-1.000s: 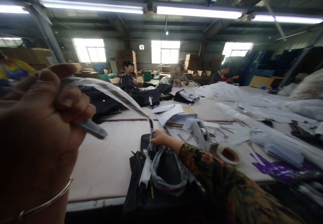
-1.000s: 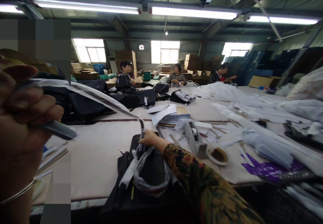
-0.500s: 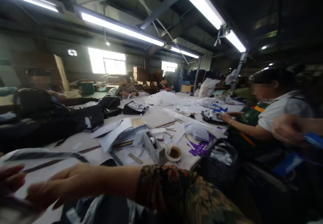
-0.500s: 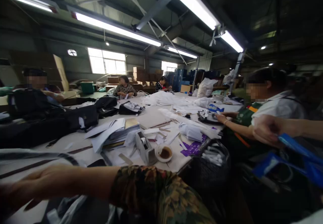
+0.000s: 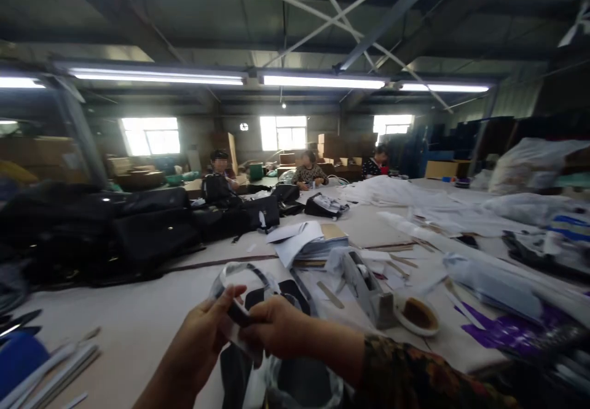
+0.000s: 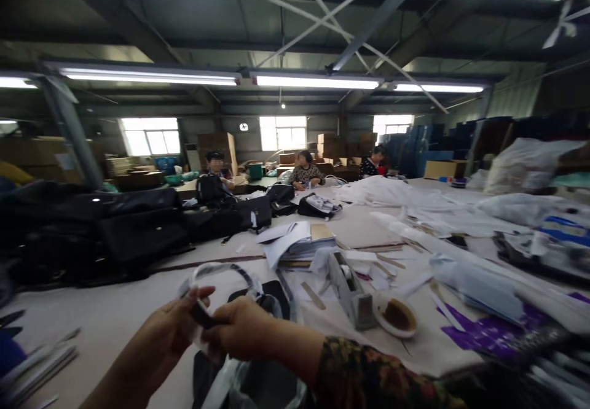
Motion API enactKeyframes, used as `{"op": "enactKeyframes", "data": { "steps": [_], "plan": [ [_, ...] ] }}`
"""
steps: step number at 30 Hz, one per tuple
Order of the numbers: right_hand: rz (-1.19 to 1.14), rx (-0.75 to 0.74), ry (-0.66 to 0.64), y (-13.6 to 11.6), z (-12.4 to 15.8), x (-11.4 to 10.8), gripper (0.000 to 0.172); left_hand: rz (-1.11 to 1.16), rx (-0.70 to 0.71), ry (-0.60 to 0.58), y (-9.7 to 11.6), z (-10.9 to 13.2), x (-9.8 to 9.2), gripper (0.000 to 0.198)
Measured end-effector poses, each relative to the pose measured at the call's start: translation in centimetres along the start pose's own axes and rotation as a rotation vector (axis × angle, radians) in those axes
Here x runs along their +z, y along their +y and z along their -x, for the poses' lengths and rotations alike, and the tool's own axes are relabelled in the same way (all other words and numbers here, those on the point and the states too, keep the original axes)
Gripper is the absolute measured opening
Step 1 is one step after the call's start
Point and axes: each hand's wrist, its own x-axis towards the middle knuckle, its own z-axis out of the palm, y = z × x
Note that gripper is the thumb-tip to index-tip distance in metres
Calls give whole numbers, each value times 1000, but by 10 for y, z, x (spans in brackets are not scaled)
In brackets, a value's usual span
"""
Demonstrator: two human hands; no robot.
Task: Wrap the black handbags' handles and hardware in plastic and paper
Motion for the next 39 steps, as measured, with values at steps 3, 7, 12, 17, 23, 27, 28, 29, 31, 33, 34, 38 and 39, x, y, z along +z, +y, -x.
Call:
{"op": "enactKeyframes", "data": {
  "steps": [3, 7, 12, 17, 23, 27, 28, 29, 31, 33, 34, 38, 39],
  "plan": [
    [257, -127, 31, 4, 9, -4, 18, 47, -18, -19, -1, -1, -10, 49],
    [507, -352, 353, 3, 21, -21, 13, 17, 106, 22, -5, 1, -15, 49],
    [-174, 125, 221, 1, 34, -19, 54, -156, 382, 95, -17, 20, 8, 37],
    [-644, 246, 231, 6, 29, -6, 28, -254, 375, -113, -35, 38, 22, 28],
    [53, -32, 318, 17, 25, -14, 28, -221, 218, -151, -35, 41, 4, 35],
    [752, -255, 263, 22, 30, -16, 29, -325, 198, -165, -32, 40, -1, 32],
    [859, -289, 234, 21, 32, -15, 23, -366, 189, -187, -32, 40, 0, 31],
    [948, -309, 206, 20, 33, -14, 16, -392, 178, -209, -32, 39, 0, 30],
    [1112, -345, 162, 17, 35, -13, 12, -402, 133, -250, -33, 39, 2, 31],
    [1305, -423, 116, 15, 36, -14, 15, -390, 54, -272, -33, 39, 2, 37],
    [1375, -470, 95, 14, 36, -14, 16, -386, 7, -280, -33, 39, 2, 41],
    [1436, -620, 85, 18, 34, -18, 15, -354, -178, -347, -36, 36, -4, 44],
    [1427, -643, 103, 20, 33, -18, 15, -335, -215, -361, -38, 35, -5, 45]
  ]
}}
